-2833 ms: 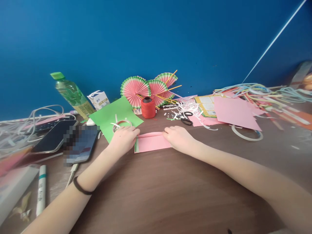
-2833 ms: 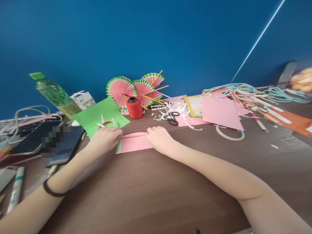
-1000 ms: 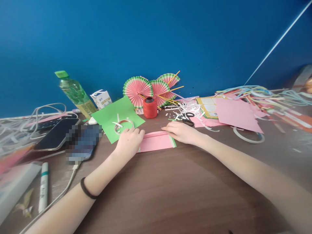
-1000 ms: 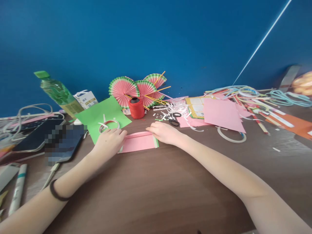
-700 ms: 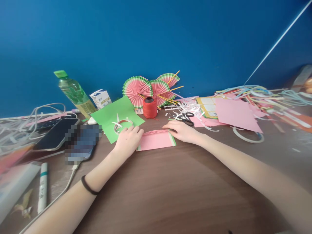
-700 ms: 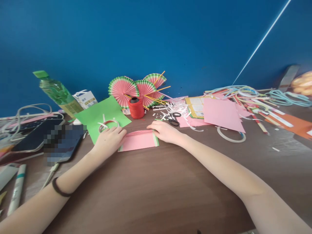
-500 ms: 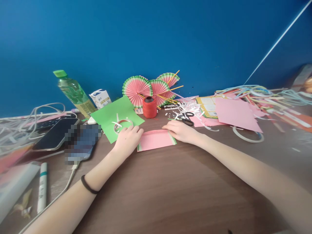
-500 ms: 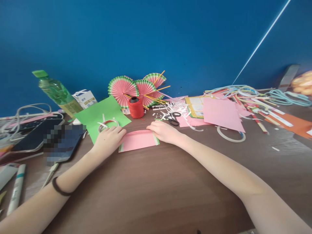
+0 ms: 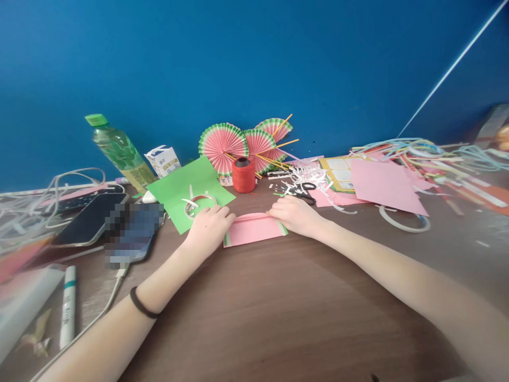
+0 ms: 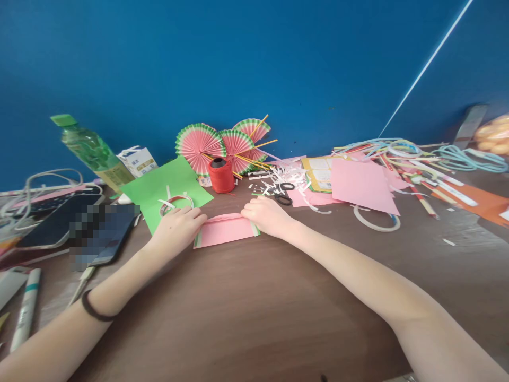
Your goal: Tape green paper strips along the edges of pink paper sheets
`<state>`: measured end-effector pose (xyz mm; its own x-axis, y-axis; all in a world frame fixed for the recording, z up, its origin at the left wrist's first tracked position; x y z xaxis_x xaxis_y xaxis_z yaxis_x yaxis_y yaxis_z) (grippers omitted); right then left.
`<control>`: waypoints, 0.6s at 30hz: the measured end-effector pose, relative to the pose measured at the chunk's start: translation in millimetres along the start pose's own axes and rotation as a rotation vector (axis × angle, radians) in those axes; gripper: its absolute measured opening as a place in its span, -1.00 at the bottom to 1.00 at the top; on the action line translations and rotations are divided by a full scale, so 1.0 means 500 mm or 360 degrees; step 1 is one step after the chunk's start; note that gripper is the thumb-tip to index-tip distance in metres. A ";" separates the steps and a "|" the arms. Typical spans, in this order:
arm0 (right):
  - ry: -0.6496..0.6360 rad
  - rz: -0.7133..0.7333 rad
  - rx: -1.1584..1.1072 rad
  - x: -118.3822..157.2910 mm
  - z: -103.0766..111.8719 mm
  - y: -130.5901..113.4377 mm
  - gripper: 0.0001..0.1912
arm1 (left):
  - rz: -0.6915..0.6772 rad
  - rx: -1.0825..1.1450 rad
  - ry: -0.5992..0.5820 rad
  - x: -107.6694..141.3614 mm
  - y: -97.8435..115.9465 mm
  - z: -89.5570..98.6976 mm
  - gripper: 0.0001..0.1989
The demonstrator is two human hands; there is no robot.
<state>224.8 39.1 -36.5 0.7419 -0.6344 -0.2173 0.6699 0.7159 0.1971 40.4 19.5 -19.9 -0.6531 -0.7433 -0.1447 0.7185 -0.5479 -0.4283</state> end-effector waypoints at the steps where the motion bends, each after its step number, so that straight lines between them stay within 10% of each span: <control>1: -0.0028 -0.0012 0.0011 -0.001 0.002 -0.003 -0.74 | 0.0000 -0.0004 -0.0018 0.000 0.001 0.000 -0.77; 18: -0.0275 -0.0222 0.0046 0.004 0.003 -0.022 -0.73 | 0.0001 0.0040 -0.0233 0.000 0.025 0.024 -0.77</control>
<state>218.8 29.5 -37.5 0.6347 -0.7688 -0.0780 0.7649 0.6109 0.2042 52.4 8.2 -14.7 -0.6122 -0.7906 -0.0126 0.7258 -0.5555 -0.4058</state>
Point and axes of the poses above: each hand's wrist, its own x-axis away from the middle knuckle, its own z-axis out of the back of the hand, y = z × x, the point moved 4 cm from there along -x, towards the middle knuckle, and after that the axes turned 2 degrees about -z, right-handed, at the moved point
